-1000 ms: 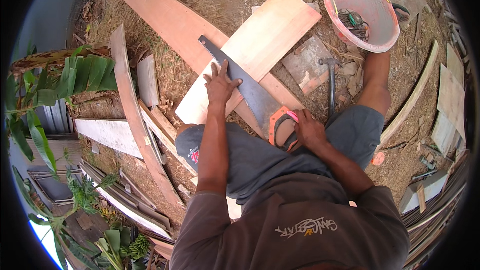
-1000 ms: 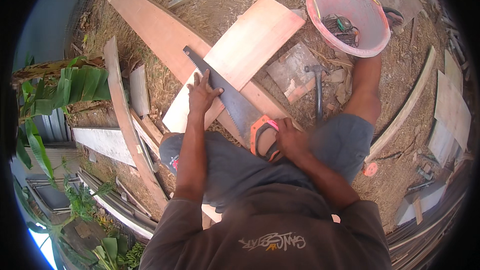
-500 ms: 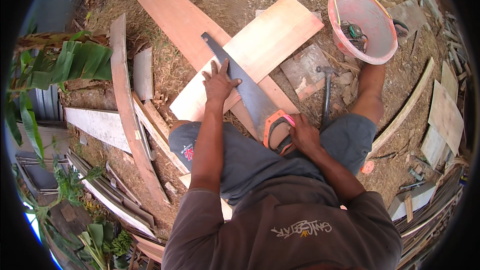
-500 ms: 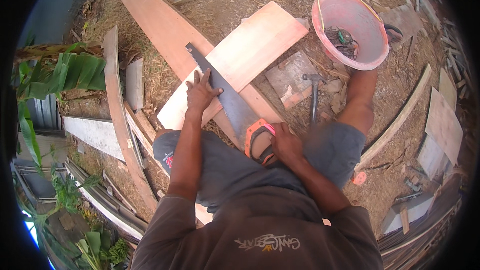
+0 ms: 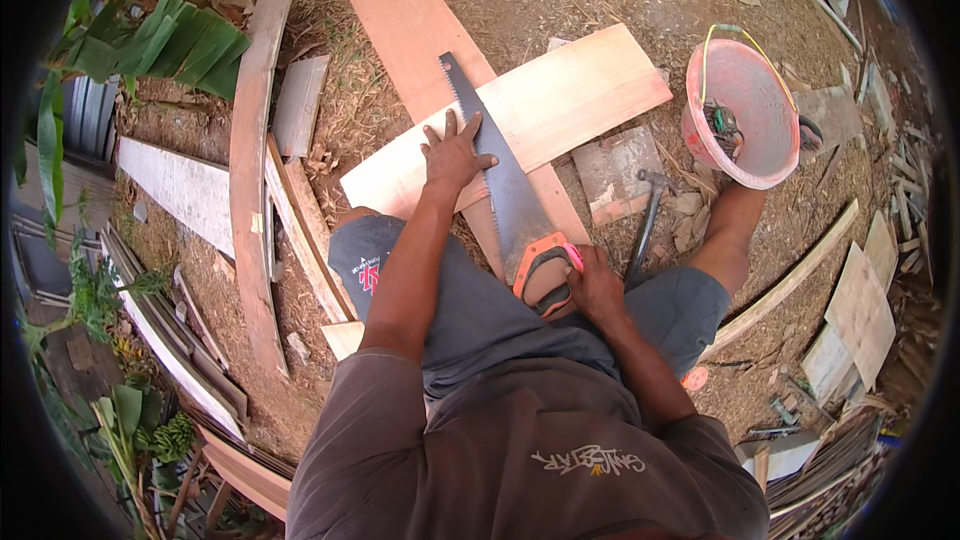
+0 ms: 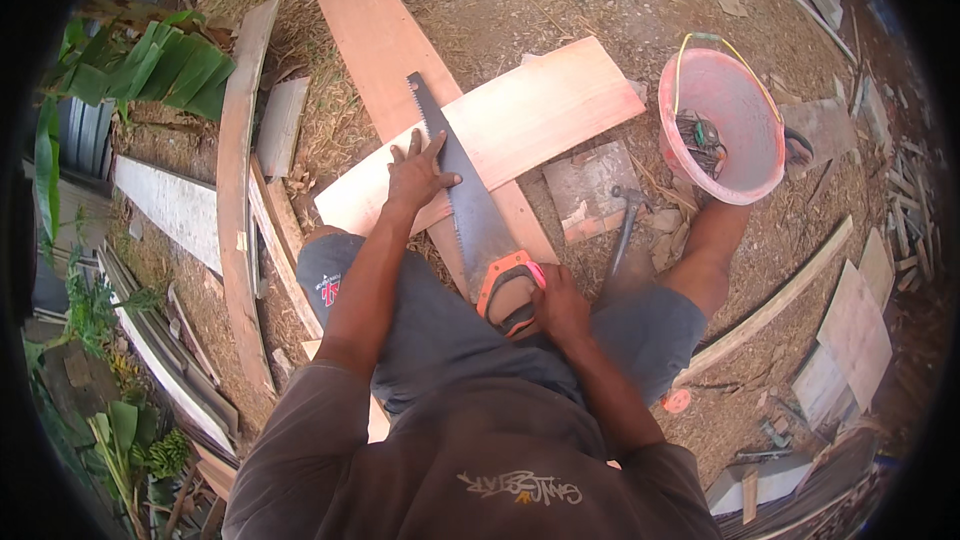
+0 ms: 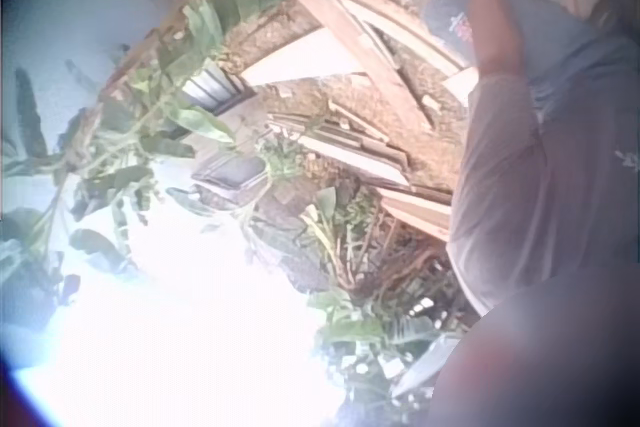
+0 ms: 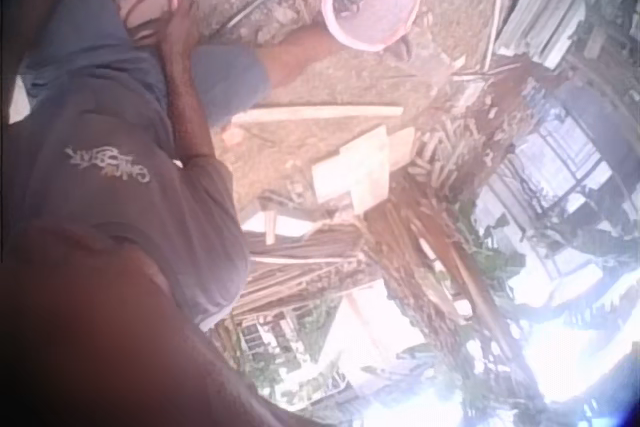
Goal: The person saws a plank of wood, then aligns and nails pieces together using a hammer. The person works on the ground in an outdoor area with scattered wood pieces.
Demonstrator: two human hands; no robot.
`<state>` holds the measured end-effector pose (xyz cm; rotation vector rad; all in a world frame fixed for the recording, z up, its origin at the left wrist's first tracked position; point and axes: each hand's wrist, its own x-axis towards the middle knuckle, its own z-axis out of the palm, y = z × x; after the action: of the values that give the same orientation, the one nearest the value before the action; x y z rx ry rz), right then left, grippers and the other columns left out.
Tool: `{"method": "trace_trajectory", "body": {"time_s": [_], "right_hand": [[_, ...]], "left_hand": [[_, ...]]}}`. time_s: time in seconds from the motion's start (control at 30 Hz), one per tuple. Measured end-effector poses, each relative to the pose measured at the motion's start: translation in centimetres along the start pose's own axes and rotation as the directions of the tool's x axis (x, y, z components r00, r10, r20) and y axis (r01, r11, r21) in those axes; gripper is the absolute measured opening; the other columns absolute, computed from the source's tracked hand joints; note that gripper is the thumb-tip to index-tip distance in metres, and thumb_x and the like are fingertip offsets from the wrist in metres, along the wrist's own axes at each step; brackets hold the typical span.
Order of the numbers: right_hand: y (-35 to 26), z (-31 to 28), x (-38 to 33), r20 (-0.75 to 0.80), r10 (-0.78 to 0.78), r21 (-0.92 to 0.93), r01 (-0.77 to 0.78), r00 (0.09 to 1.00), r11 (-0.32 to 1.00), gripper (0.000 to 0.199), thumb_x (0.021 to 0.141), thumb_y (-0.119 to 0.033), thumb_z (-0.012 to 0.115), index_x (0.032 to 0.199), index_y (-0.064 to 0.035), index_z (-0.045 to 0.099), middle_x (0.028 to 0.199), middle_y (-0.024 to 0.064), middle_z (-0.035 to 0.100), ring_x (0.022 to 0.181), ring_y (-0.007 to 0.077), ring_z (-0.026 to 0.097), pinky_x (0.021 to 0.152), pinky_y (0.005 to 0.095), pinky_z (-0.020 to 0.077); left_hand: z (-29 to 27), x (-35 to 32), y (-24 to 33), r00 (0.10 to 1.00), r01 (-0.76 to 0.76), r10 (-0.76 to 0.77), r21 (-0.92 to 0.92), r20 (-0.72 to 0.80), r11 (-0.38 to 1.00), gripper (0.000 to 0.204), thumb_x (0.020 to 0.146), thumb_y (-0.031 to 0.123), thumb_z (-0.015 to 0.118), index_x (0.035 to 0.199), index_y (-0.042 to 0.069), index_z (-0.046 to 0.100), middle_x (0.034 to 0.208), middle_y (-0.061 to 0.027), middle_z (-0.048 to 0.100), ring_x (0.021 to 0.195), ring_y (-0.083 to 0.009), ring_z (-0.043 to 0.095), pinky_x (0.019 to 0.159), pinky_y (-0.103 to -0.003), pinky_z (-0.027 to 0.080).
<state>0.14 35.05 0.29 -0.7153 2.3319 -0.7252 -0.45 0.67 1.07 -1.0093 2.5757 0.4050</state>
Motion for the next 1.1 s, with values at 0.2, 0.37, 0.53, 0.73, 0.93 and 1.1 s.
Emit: {"method": "trace_trajectory", "body": {"time_s": [0.2, 0.37, 0.53, 0.73, 0.93, 1.1], "right_hand": [[0.2, 0.2, 0.0, -0.004, -0.124, 0.033, 0.124, 0.992, 0.992, 0.043, 0.094, -0.024, 0.066, 0.133, -0.0081, 0.056, 0.127, 0.0197, 0.058, 0.116, 0.0435, 0.06, 0.095, 0.0522, 0.0504], [0.6, 0.5, -0.1, -0.01, -0.088, 0.018, 0.089, 0.996, 0.996, 0.045, 0.093, -0.023, 0.068, 0.134, -0.0099, 0.056, 0.128, 0.0187, 0.059, 0.118, 0.0415, 0.059, 0.097, 0.051, 0.0495], [1.1, 0.5, 0.2, -0.014, -0.098, 0.033, 0.098, 0.995, 0.995, 0.042, 0.093, -0.025, 0.068, 0.131, -0.0103, 0.059, 0.124, 0.0184, 0.061, 0.117, 0.042, 0.06, 0.097, 0.0518, 0.049], [1.0, -1.7, 3.2, 0.035, 0.103, 0.411, -0.109, 0.994, 0.905, 0.033, 0.102, -0.033, 0.059, 0.109, -0.0018, 0.067, 0.089, 0.0125, 0.065, 0.082, 0.0271, 0.067, 0.075, 0.0413, 0.0533], [-2.8, -4.9, 11.5, 0.04, 0.063, 0.602, -0.074, 0.997, 0.795, 0.055, 0.109, -0.047, 0.049, 0.082, -0.0015, 0.065, 0.064, 0.0005, 0.052, 0.058, 0.0097, 0.051, 0.052, 0.0288, 0.0427], [-7.9, -4.0, 18.4, -0.03, -0.322, 0.658, 0.261, 0.946, 0.706, 0.028, 0.106, -0.029, 0.061, 0.1, -0.0027, 0.068, 0.076, 0.0, 0.059, 0.069, 0.0071, 0.055, 0.063, 0.0248, 0.0467]], "left_hand": [[-0.2, -0.5, -0.2, 1.0, 0.0, 0.0, 0.022, 0.005, 1.0, 0.1, 0.079, 0.057, 0.082, 0.162, 0.039, 0.031, 0.173, -0.014, 0.017, 0.15, -0.0615, 0.019, 0.118, -0.071, 0.03], [-0.2, -0.5, -0.2, 1.0, 0.01, -0.01, -0.014, 0.0, 1.0, 0.102, 0.076, 0.056, 0.085, 0.162, 0.038, 0.032, 0.172, -0.0141, 0.018, 0.15, -0.0615, 0.019, 0.117, -0.073, 0.03], [-0.3, -0.5, -0.2, 1.0, 0.007, -0.006, -0.05, 0.026, 0.999, 0.103, 0.077, 0.053, 0.086, 0.162, 0.037, 0.032, 0.173, -0.0147, 0.016, 0.151, -0.0624, 0.013, 0.117, -0.075, 0.026], [-0.6, -0.5, 0.0, 0.999, 0.011, -0.009, -0.039, 0.044, 0.999, 0.103, 0.077, 0.053, 0.086, 0.162, 0.036, 0.032, 0.173, -0.0157, 0.015, 0.15, -0.0635, 0.013, 0.117, -0.076, 0.025], [-0.5, -0.6, 0.0, 1.0, 0.011, -0.01, -0.038, 0.026, 0.999, 0.1, 0.077, 0.052, 0.085, 0.162, 0.037, 0.033, 0.173, -0.0148, 0.015, 0.15, -0.0628, 0.013, 0.117, -0.075, 0.026], [-0.4, -0.5, 0.0, 0.999, 0.017, -0.016, -0.034, 0.027, 0.999, 0.101, 0.078, 0.051, 0.085, 0.163, 0.037, 0.031, 0.174, -0.0118, 0.015, 0.151, -0.0628, 0.011, 0.117, -0.076, 0.026]]}}
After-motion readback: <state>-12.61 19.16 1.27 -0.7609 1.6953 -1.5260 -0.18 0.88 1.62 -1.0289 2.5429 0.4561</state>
